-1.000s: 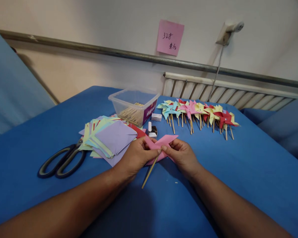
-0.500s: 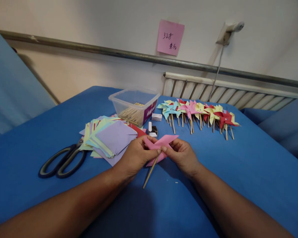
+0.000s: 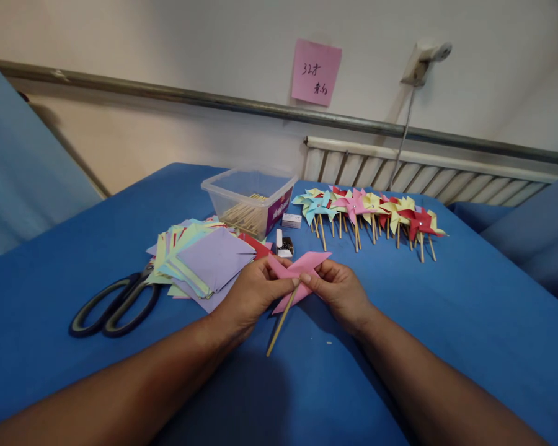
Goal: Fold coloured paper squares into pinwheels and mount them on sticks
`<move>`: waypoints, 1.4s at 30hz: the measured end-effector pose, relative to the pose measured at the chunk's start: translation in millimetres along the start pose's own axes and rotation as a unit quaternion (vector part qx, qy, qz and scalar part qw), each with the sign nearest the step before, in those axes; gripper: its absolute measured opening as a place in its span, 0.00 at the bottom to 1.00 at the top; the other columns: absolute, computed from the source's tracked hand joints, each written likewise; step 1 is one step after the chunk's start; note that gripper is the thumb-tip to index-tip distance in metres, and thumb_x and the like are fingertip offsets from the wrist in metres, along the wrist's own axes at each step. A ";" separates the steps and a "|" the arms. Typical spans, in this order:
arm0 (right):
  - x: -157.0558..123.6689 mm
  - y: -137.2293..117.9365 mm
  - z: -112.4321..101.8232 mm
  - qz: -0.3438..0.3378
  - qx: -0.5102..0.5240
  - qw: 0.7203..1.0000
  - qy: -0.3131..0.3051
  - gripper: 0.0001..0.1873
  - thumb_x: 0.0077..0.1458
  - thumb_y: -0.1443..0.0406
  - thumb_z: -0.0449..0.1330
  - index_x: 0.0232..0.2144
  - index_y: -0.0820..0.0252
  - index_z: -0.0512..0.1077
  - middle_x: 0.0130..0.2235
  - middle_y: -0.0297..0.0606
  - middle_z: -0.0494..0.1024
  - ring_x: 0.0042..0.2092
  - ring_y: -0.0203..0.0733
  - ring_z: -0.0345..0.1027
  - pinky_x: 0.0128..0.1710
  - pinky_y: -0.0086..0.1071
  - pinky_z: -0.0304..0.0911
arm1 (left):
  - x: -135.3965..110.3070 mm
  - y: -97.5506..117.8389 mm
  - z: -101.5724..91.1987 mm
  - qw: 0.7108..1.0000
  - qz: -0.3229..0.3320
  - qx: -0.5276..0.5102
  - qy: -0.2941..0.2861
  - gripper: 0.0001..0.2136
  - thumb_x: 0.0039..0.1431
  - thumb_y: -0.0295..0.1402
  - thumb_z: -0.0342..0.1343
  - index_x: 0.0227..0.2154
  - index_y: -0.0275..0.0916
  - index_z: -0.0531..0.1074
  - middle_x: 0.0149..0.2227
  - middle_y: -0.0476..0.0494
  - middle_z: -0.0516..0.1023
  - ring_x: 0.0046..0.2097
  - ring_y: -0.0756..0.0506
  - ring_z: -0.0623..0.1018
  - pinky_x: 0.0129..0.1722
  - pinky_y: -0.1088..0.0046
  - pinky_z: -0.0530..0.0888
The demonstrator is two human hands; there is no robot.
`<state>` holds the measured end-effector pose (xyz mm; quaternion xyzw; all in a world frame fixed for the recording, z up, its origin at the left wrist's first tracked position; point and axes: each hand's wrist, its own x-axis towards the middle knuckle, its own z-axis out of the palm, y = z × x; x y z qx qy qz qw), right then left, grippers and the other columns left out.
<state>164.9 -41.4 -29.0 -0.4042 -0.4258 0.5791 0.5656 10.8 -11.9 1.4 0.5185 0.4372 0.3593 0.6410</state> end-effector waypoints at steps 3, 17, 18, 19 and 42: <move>0.3 1.1 -0.4 0.005 0.009 1.000 0.005 0.14 0.42 0.59 0.69 0.31 0.61 0.77 0.29 0.35 0.78 0.30 0.34 0.68 0.35 0.31 0.62 | -0.1 -0.3 -0.5 1.000 -0.001 -0.016 -0.021 0.14 0.40 0.34 0.67 0.30 0.35 0.72 0.29 0.47 0.77 0.31 0.47 0.75 0.33 0.72 0.70; -0.3 -1.9 2.7 0.003 0.009 1.000 0.018 0.14 0.40 0.58 0.70 0.28 0.61 0.76 0.27 0.33 0.77 0.28 0.33 0.66 0.32 0.30 0.61 | 1.9 0.9 -0.7 1.000 -0.006 -0.020 -0.011 0.16 0.40 0.36 0.68 0.30 0.36 0.71 0.28 0.47 0.76 0.30 0.48 0.75 0.33 0.71 0.70; -0.2 -1.8 2.9 0.000 0.008 1.000 0.020 0.14 0.40 0.58 0.70 0.27 0.61 0.76 0.27 0.33 0.77 0.27 0.33 0.66 0.32 0.30 0.61 | 1.9 1.3 -0.5 1.000 -0.006 -0.018 -0.011 0.15 0.40 0.35 0.68 0.30 0.36 0.71 0.27 0.48 0.76 0.30 0.48 0.75 0.32 0.71 0.70; -0.1 -1.7 3.1 -0.001 0.008 1.000 0.021 0.14 0.40 0.58 0.70 0.27 0.61 0.76 0.27 0.33 0.77 0.27 0.33 0.65 0.32 0.30 0.61 | 2.0 1.5 -0.4 1.000 -0.006 -0.016 -0.010 0.15 0.40 0.35 0.67 0.30 0.36 0.71 0.27 0.48 0.76 0.29 0.48 0.75 0.32 0.72 0.69; 0.8 -0.7 -0.3 0.003 -0.002 1.000 0.001 0.14 0.42 0.60 0.69 0.31 0.62 0.77 0.30 0.34 0.78 0.30 0.33 0.68 0.35 0.29 0.62 | 1.4 -4.2 0.0 0.999 0.019 0.043 -0.008 0.13 0.42 0.31 0.64 0.33 0.36 0.71 0.27 0.49 0.76 0.28 0.49 0.74 0.29 0.73 0.69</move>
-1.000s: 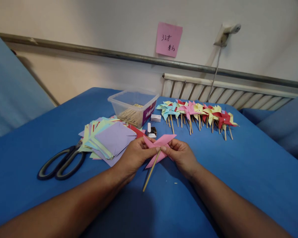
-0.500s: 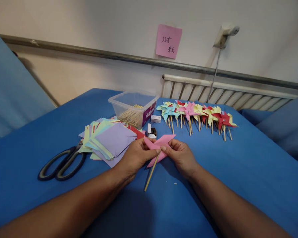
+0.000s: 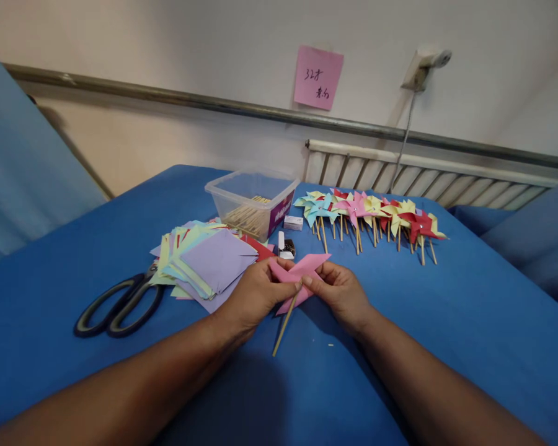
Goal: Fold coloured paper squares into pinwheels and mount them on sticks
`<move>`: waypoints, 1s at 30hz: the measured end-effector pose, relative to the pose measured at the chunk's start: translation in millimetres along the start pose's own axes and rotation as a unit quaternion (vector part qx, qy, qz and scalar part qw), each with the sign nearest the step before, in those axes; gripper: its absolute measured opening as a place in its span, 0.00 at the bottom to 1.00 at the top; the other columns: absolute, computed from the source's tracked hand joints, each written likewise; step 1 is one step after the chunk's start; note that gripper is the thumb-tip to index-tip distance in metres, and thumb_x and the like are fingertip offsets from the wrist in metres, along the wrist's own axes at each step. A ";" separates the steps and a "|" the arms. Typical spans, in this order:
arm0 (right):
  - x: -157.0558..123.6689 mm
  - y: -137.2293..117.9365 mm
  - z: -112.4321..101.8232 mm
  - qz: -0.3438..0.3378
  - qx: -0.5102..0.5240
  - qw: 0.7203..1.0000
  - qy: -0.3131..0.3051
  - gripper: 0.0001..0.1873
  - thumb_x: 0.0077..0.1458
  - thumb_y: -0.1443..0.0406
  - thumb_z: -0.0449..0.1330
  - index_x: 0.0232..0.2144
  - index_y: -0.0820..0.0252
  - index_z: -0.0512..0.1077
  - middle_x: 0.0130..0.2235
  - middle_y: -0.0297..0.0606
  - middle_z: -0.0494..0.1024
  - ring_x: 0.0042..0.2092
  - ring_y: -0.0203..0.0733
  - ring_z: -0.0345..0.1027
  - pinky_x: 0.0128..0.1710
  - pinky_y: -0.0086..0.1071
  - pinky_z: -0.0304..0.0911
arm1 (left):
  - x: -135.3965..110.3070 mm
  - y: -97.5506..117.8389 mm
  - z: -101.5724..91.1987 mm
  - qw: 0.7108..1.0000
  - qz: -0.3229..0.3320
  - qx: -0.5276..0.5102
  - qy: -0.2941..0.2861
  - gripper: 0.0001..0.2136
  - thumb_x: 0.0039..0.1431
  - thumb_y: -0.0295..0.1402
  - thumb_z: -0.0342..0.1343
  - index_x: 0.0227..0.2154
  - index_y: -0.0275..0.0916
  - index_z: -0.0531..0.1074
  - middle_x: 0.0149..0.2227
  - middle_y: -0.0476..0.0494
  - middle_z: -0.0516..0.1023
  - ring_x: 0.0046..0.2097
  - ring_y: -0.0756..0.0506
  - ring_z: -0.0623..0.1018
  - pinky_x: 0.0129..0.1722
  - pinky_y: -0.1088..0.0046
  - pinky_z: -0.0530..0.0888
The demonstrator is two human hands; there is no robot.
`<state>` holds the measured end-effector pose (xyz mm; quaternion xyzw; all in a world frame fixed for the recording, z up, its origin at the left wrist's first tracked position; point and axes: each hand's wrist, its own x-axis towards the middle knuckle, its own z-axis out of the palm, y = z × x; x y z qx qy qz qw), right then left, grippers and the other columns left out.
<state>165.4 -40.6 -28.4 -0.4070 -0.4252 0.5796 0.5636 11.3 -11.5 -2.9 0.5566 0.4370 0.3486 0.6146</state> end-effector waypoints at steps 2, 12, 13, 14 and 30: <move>-0.2 0.1 0.2 0.001 -0.002 1.000 0.002 0.14 0.43 0.60 0.69 0.32 0.62 0.77 0.31 0.34 0.78 0.31 0.33 0.68 0.35 0.30 0.62 | -0.4 1.4 0.7 1.000 -0.002 0.001 0.002 0.13 0.42 0.30 0.64 0.33 0.36 0.71 0.27 0.49 0.75 0.28 0.49 0.74 0.29 0.73 0.69; 0.3 0.0 0.1 -0.006 -0.003 1.000 0.007 0.13 0.43 0.61 0.68 0.32 0.62 0.76 0.29 0.33 0.77 0.30 0.33 0.67 0.35 0.30 0.61 | -0.3 2.8 0.8 1.000 0.009 0.017 0.014 0.13 0.41 0.32 0.65 0.32 0.36 0.72 0.27 0.47 0.76 0.28 0.48 0.74 0.29 0.73 0.68; 0.4 0.3 0.1 -0.006 -0.002 1.000 0.008 0.13 0.43 0.61 0.68 0.32 0.63 0.76 0.29 0.33 0.78 0.30 0.33 0.67 0.34 0.30 0.61 | -0.4 2.7 0.9 1.000 0.009 0.019 0.013 0.14 0.41 0.32 0.65 0.32 0.36 0.72 0.27 0.47 0.76 0.28 0.48 0.74 0.28 0.73 0.68; 0.5 0.6 0.1 -0.006 -0.001 1.000 0.010 0.13 0.43 0.61 0.68 0.31 0.63 0.76 0.29 0.33 0.78 0.29 0.33 0.67 0.34 0.29 0.61 | -0.5 2.5 1.1 1.000 0.009 0.020 0.012 0.14 0.41 0.32 0.65 0.32 0.36 0.72 0.27 0.47 0.77 0.28 0.47 0.74 0.29 0.72 0.69; 1.0 3.2 3.5 -0.016 -0.016 0.999 0.030 0.14 0.42 0.58 0.69 0.26 0.63 0.73 0.26 0.32 0.75 0.27 0.32 0.63 0.32 0.29 0.59 | 1.3 1.0 0.2 1.000 0.015 0.021 0.008 0.13 0.41 0.32 0.64 0.32 0.36 0.72 0.27 0.47 0.76 0.29 0.48 0.74 0.29 0.73 0.68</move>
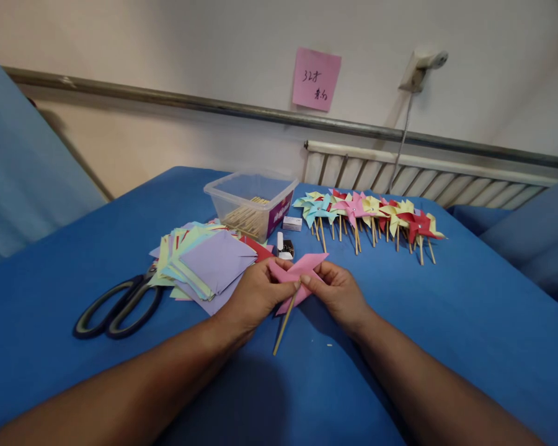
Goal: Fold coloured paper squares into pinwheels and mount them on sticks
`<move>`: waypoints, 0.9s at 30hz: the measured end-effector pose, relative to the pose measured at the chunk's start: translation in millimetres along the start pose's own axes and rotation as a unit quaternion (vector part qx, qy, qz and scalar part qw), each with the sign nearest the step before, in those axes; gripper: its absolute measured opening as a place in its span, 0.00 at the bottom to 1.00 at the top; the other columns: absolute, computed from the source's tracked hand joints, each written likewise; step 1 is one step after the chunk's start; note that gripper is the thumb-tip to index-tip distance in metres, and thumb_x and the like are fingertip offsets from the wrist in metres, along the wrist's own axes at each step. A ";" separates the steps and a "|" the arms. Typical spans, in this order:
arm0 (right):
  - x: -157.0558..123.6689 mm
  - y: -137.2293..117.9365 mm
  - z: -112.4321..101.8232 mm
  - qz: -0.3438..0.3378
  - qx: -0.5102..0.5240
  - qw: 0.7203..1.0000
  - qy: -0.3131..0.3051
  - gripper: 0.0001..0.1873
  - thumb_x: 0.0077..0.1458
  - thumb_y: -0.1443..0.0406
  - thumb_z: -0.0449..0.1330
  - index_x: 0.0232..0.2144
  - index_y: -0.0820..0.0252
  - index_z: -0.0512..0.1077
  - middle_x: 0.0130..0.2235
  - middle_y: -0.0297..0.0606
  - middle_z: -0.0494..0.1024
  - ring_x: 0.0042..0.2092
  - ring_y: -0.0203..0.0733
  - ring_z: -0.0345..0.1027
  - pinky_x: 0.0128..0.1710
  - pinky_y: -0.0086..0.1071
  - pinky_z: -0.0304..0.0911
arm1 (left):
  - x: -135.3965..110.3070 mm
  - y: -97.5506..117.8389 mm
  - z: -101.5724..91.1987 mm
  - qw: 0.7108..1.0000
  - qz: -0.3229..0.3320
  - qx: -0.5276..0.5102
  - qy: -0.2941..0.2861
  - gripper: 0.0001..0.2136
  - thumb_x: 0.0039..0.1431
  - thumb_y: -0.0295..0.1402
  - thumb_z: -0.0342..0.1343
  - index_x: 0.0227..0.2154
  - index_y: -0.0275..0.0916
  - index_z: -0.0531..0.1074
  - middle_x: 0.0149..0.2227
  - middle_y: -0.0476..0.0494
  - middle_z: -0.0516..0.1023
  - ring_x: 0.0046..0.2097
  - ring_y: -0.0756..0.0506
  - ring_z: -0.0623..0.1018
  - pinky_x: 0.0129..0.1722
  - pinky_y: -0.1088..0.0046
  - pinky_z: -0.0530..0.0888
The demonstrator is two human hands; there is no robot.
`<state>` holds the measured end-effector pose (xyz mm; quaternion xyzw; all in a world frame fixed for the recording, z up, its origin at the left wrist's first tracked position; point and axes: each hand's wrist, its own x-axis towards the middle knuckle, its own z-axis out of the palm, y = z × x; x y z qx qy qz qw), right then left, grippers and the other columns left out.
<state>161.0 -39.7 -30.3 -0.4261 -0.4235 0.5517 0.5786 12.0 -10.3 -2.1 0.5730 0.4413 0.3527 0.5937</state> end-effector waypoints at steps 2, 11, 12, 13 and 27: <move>1.9 1.2 -0.8 -0.003 -0.006 1.000 0.014 0.15 0.42 0.57 0.68 0.26 0.62 0.71 0.25 0.31 0.73 0.27 0.32 0.62 0.31 0.29 0.58 | 0.6 0.3 -0.1 1.000 0.002 -0.013 0.003 0.12 0.41 0.32 0.64 0.31 0.36 0.72 0.28 0.47 0.76 0.30 0.48 0.74 0.30 0.73 0.69; -15.9 -4.0 7.3 -0.141 -0.183 0.962 0.145 0.09 0.51 0.60 0.62 0.28 0.57 0.67 0.20 0.26 0.65 0.21 0.31 0.56 0.23 0.27 0.52 | 5.9 -1.6 -4.2 0.993 0.012 -0.070 0.091 0.16 0.40 0.37 0.67 0.32 0.35 0.72 0.27 0.48 0.76 0.29 0.48 0.73 0.31 0.73 0.68; -20.9 -2.9 11.9 -0.134 -0.232 0.957 0.108 0.08 0.51 0.60 0.62 0.28 0.57 0.67 0.19 0.25 0.65 0.21 0.31 0.55 0.22 0.28 0.51 | 5.9 -2.3 -4.6 0.993 0.019 -0.067 0.099 0.16 0.40 0.38 0.67 0.31 0.35 0.72 0.27 0.49 0.76 0.29 0.48 0.73 0.31 0.73 0.68; -25.3 -1.5 16.9 -0.121 -0.272 0.952 0.075 0.08 0.51 0.60 0.62 0.28 0.56 0.67 0.19 0.25 0.64 0.20 0.31 0.55 0.22 0.28 0.50 | 5.9 -2.8 -5.0 0.992 0.026 -0.062 0.108 0.16 0.40 0.38 0.67 0.30 0.36 0.72 0.27 0.49 0.76 0.29 0.48 0.73 0.31 0.73 0.68; -26.4 8.4 31.5 -0.058 -0.384 0.921 0.026 0.06 0.52 0.64 0.58 0.32 0.54 0.63 0.27 0.32 0.74 0.24 0.37 0.65 0.24 0.31 0.54 | 2.7 0.6 -2.6 0.982 0.080 -0.041 0.168 0.17 0.43 0.37 0.65 0.36 0.35 0.73 0.29 0.48 0.76 0.30 0.49 0.73 0.31 0.75 0.69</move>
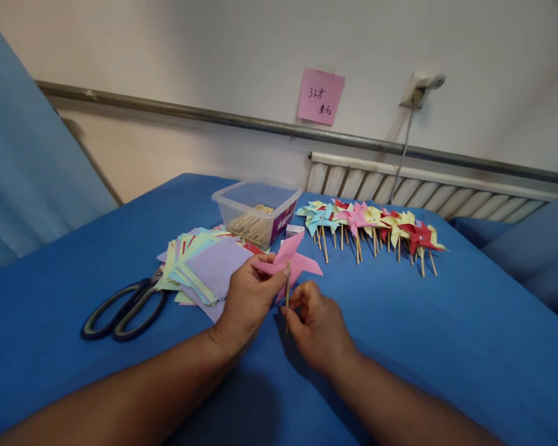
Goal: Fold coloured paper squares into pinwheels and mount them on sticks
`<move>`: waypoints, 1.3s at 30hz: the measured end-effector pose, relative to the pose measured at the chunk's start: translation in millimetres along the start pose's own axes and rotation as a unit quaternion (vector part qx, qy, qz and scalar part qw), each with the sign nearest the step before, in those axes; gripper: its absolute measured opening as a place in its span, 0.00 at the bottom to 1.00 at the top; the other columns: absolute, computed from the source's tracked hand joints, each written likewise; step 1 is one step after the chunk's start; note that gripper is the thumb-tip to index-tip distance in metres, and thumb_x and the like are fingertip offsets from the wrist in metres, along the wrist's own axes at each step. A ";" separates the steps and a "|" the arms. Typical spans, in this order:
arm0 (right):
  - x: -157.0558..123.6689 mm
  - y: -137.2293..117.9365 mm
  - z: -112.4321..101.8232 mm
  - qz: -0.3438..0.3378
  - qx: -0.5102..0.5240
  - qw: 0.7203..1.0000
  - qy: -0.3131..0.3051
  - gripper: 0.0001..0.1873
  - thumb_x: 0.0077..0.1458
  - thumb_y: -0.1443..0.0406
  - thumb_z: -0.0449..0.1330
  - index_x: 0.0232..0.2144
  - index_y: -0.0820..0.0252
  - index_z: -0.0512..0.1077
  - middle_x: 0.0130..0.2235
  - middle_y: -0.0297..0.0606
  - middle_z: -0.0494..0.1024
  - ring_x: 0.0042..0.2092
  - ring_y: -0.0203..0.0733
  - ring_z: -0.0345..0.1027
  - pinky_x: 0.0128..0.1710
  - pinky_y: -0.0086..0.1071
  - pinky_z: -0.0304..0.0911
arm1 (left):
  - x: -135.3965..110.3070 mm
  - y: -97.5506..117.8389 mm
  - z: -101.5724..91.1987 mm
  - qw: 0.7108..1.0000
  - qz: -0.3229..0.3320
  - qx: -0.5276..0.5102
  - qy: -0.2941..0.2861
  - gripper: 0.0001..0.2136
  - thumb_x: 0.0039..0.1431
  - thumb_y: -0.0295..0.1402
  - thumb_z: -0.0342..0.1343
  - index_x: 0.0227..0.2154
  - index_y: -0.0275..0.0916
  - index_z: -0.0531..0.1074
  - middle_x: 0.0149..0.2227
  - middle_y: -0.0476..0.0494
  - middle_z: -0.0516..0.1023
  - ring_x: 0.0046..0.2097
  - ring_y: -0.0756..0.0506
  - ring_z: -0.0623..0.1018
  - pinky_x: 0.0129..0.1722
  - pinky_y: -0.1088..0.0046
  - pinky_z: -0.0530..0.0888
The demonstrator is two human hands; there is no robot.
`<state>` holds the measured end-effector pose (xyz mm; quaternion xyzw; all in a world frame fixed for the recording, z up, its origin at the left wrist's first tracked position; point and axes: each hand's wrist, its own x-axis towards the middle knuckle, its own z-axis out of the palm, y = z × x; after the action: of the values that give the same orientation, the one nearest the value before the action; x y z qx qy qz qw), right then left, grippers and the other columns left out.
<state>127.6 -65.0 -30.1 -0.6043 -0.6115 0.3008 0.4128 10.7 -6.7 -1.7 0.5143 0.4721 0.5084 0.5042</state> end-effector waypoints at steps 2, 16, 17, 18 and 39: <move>0.4 3.1 1.3 -0.004 0.028 1.000 0.007 0.05 0.52 0.64 0.58 0.32 0.54 0.64 0.27 0.32 0.74 0.25 0.37 0.65 0.24 0.30 0.55 | -0.1 1.2 -0.5 1.000 0.008 0.004 -0.010 0.16 0.44 0.37 0.65 0.35 0.35 0.73 0.29 0.48 0.75 0.30 0.49 0.73 0.30 0.75 0.68; 11.3 9.9 -8.9 0.076 0.308 0.948 0.027 0.15 0.48 0.58 0.64 0.33 0.57 0.65 0.26 0.32 0.77 0.19 0.31 0.60 0.19 0.26 0.55 | -2.9 8.0 -1.9 0.997 0.004 -0.040 -0.067 0.16 0.44 0.32 0.65 0.38 0.37 0.73 0.40 0.41 0.79 0.42 0.44 0.77 0.47 0.65 0.72; 12.5 8.9 -9.4 0.079 0.329 0.941 0.028 0.16 0.46 0.57 0.65 0.33 0.57 0.65 0.26 0.32 0.77 0.18 0.30 0.59 0.18 0.25 0.54 | -2.7 8.4 -3.0 0.997 0.010 -0.035 -0.065 0.15 0.45 0.33 0.65 0.38 0.37 0.73 0.40 0.41 0.79 0.43 0.44 0.77 0.47 0.65 0.71; 13.8 8.2 -9.8 0.082 0.346 0.934 0.028 0.17 0.45 0.56 0.66 0.32 0.57 0.65 0.25 0.32 0.77 0.18 0.29 0.58 0.17 0.25 0.53 | -2.2 8.7 -4.3 0.998 0.016 -0.029 -0.060 0.15 0.46 0.33 0.65 0.38 0.37 0.73 0.41 0.41 0.79 0.43 0.44 0.77 0.47 0.66 0.71; 13.6 9.5 -4.2 0.080 0.403 0.911 -0.045 0.17 0.45 0.56 0.67 0.30 0.59 0.65 0.28 0.35 0.79 0.17 0.28 0.60 0.18 0.24 0.55 | 1.0 12.8 -6.7 0.974 -0.100 -0.166 -0.118 0.13 0.51 0.39 0.62 0.35 0.36 0.73 0.37 0.42 0.78 0.39 0.45 0.76 0.39 0.70 0.71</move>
<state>136.9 -51.3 -34.5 -0.4199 -0.4057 0.5802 0.5678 3.7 -6.1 11.0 0.4300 0.3674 0.4628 0.6825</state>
